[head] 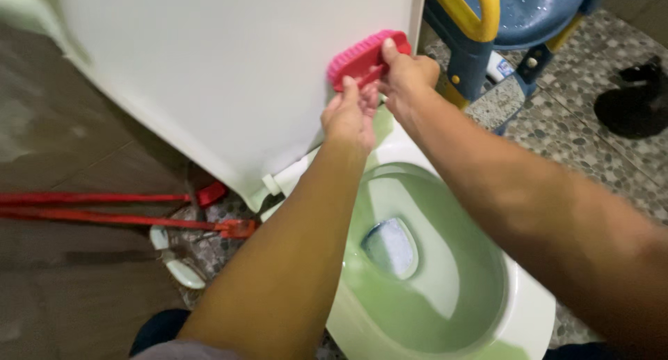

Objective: The person cleans a toilet by repeatedly scooping water from a blue bucket with a green scoop and pouring it over the toilet seat and rim. They use a red brush to scrub the seat and rim while rinsing with the water.

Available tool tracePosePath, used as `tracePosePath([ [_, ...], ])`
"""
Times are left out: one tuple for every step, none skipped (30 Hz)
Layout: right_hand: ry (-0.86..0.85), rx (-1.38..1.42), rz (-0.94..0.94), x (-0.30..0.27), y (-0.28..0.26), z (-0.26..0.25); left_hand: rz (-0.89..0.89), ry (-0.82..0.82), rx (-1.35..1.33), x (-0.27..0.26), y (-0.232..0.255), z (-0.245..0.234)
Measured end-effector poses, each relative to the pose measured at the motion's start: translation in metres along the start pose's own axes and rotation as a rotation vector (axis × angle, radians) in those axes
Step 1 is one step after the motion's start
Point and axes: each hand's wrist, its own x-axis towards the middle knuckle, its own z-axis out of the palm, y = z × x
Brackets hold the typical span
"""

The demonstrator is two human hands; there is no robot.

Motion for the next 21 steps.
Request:
tracePosePath([
  [0.018, 0.007, 0.026, -0.005, -0.004, -0.003, -0.038, 0.03, -0.022, -0.003, 0.007, 0.006],
  [0.023, 0.013, 0.05, -0.007, -0.011, 0.0, -0.138, 0.121, -0.036, -0.01, 0.018, 0.006],
  [0.011, -0.111, 0.143, -0.015, -0.017, -0.011, -0.238, 0.21, -0.051, -0.024, 0.027, 0.0],
  [-0.003, -0.234, 0.234, -0.024, -0.021, -0.018, -0.338, 0.296, -0.066, -0.037, 0.037, -0.005],
  [-0.036, -0.257, 0.221, -0.029, -0.027, -0.01, -0.301, 0.374, 0.043, -0.049, 0.047, -0.006],
  [-0.064, -0.288, 0.213, -0.037, -0.038, -0.008, -0.27, 0.46, 0.144, -0.066, 0.054, -0.006],
  [-0.091, -0.318, 0.204, -0.049, -0.051, -0.008, -0.174, 0.509, 0.257, -0.084, 0.062, 0.0],
  [-0.119, -0.347, 0.158, -0.062, -0.068, -0.007, -0.075, 0.553, 0.363, -0.104, 0.066, 0.013],
  [-0.148, -0.374, 0.111, -0.078, -0.082, -0.004, 0.002, 0.552, 0.381, -0.131, 0.068, 0.03],
  [-0.184, -0.399, 0.063, -0.095, -0.099, 0.001, 0.086, 0.553, 0.397, -0.16, 0.074, 0.049],
  [-0.243, -0.472, 0.011, -0.112, -0.119, 0.003, 0.17, 0.556, 0.412, -0.19, 0.079, 0.071],
  [-0.297, -0.546, -0.038, -0.13, -0.136, 0.0, 0.274, 0.574, 0.515, -0.22, 0.081, 0.092],
  [-0.352, -0.618, -0.09, -0.146, -0.152, -0.002, 0.377, 0.595, 0.617, -0.248, 0.083, 0.112],
  [-0.369, -0.759, -0.205, -0.16, -0.168, -0.005, 0.479, 0.615, 0.722, -0.27, 0.083, 0.129],
  [-0.384, -0.895, -0.326, -0.173, -0.183, -0.008, 0.503, 0.615, 0.749, -0.288, 0.081, 0.145],
  [-0.395, -1.029, -0.446, -0.188, -0.193, -0.009, 0.521, 0.621, 0.779, -0.305, 0.081, 0.155],
  [-0.447, -1.075, -0.447, -0.201, -0.202, -0.009, 0.539, 0.627, 0.809, -0.32, 0.081, 0.162],
  [-0.492, -1.116, -0.452, -0.211, -0.213, -0.008, 0.554, 0.642, 0.825, -0.331, 0.082, 0.167],
  [-0.537, -1.157, -0.456, -0.22, -0.22, -0.005, 0.568, 0.658, 0.842, -0.34, 0.083, 0.17],
  [-0.543, -1.19, -0.446, -0.228, -0.227, -0.001, 0.579, 0.662, 0.86, -0.345, 0.083, 0.175],
  [-0.55, -1.222, -0.435, -0.235, -0.231, 0.004, 0.551, 0.672, 0.858, -0.349, 0.085, 0.178],
])
